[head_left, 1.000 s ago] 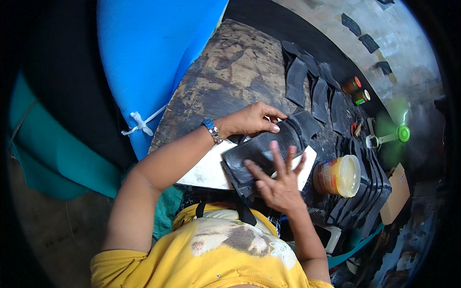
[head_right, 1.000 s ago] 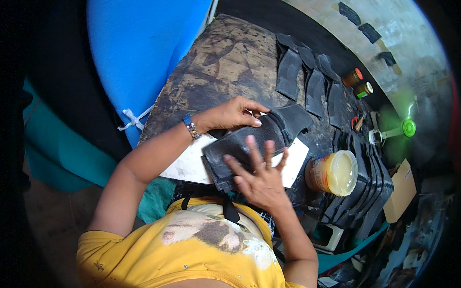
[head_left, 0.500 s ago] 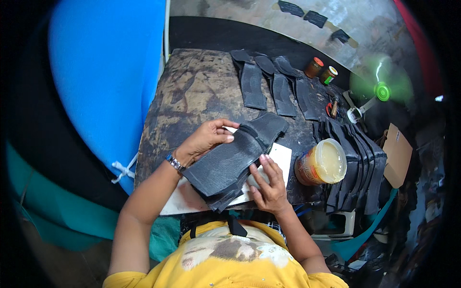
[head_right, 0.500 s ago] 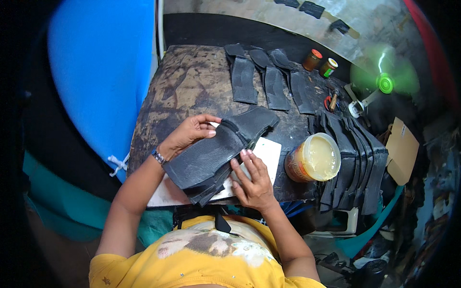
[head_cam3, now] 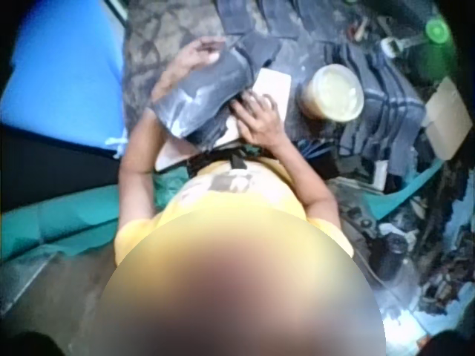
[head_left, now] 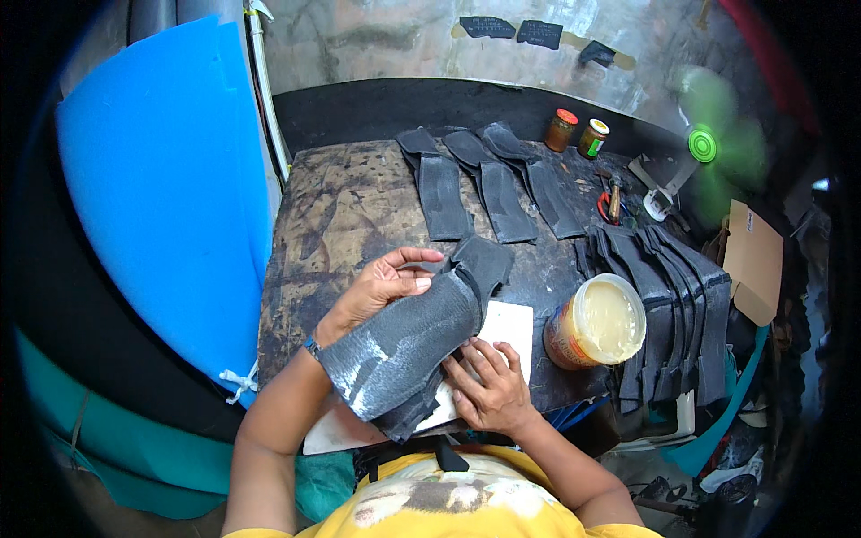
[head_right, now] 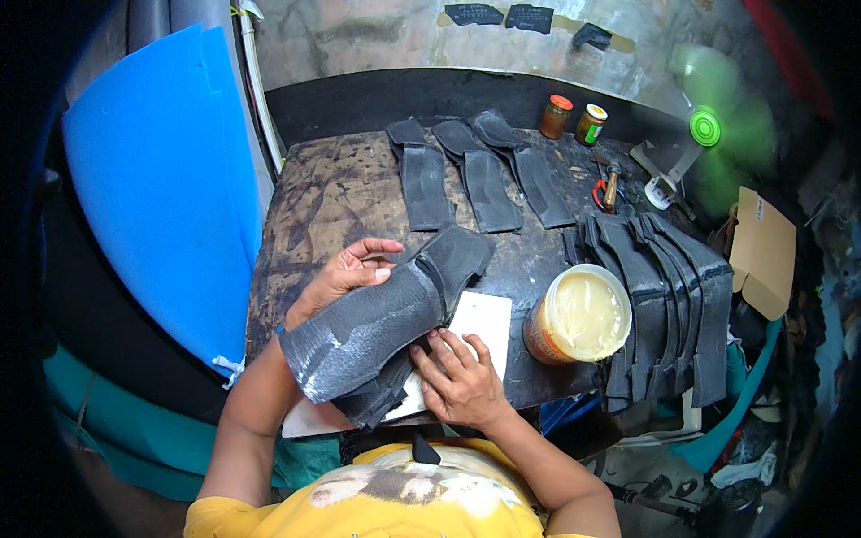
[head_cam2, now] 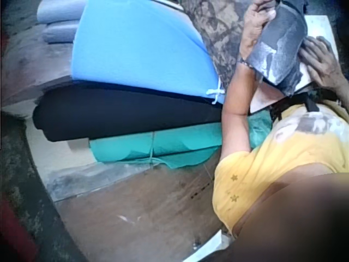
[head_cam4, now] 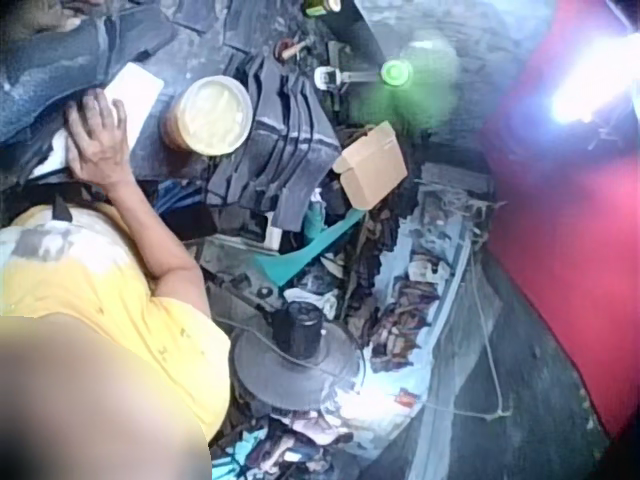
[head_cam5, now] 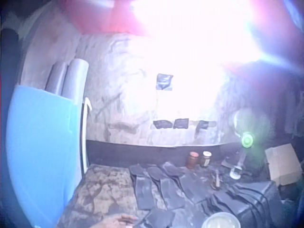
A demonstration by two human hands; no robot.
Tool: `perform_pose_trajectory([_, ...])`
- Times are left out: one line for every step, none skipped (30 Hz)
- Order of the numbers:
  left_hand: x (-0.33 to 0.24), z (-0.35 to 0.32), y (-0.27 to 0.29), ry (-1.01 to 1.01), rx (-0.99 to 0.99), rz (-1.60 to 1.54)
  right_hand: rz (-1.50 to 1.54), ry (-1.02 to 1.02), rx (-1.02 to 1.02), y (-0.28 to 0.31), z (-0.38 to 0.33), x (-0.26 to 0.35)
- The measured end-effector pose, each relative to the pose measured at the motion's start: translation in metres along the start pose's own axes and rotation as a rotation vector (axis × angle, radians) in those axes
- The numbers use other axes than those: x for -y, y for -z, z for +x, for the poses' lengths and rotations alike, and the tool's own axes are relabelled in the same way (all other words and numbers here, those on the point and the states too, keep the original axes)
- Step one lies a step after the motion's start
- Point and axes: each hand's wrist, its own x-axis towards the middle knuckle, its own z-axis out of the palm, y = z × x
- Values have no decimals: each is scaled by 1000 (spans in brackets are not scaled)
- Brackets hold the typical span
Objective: The person repeatedly scoops a yellowish paste from a container and spreads it by hand onto multiple black rubber pieces laid on a workbench. The person handles each piece individually, applies the paste, and places the treated pieces aside.
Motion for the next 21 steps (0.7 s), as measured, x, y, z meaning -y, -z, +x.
perform_pose_trajectory([-9,4,-3,-123,34,-62,2,-20,14,0,0,-1])
perform_pose_trajectory([-20,6,-6,-207,17,-96,9,-26,18,0,0,-1])
perform_pose_trajectory([-33,10,-7,-293,10,-131,8,-14,1,0,1,-2])
perform_pose_trajectory([-54,10,-4,-305,247,-292,22,-10,-22,1,2,-3])
perform_pose_trajectory([-77,12,1,-307,522,-467,30,-11,9,2,3,-4])
perform_pose_trajectory([-96,16,5,-475,426,-256,46,-11,-19,2,4,-4])
perform_pose_trajectory([-112,24,11,-636,310,-47,58,-13,-23,3,4,-4])
perform_pose_trajectory([-121,37,17,-712,143,65,69,-9,-30,3,5,-3])
perform_pose_trajectory([-128,49,25,-818,1,176,85,-11,-35,3,5,-3])
perform_pose_trajectory([-131,66,35,-901,-91,326,102,-14,-40,3,5,-3])
perform_pose_trajectory([-137,84,46,-983,-228,536,123,-28,-50,3,5,-3])
perform_pose_trajectory([-125,98,59,-990,-313,548,130,-28,-59,3,5,-3])
perform_pose_trajectory([-114,113,74,-1019,-374,559,154,-12,-90,2,4,-5])
perform_pose_trajectory([-102,125,90,-929,-425,550,179,-14,-107,1,3,-6])
perform_pose_trajectory([-90,135,107,-856,-470,543,196,-7,-97,-2,2,-7])
perform_pose_trajectory([-74,143,122,-772,-535,590,210,-5,-130,-4,1,-9])
perform_pose_trajectory([-58,148,136,-681,-606,633,216,4,-134,-6,0,-10])
perform_pose_trajectory([-46,150,147,-572,-626,704,223,23,-152,-7,0,-10])
perform_pose_trajectory([-36,149,153,-460,-643,773,242,5,-147,-7,0,-10])
perform_pose_trajectory([-28,147,153,-285,-714,829,262,3,-161,-5,1,-8])
perform_pose_trajectory([-22,143,147,-449,-778,1100,282,-25,-162,1,2,-8])
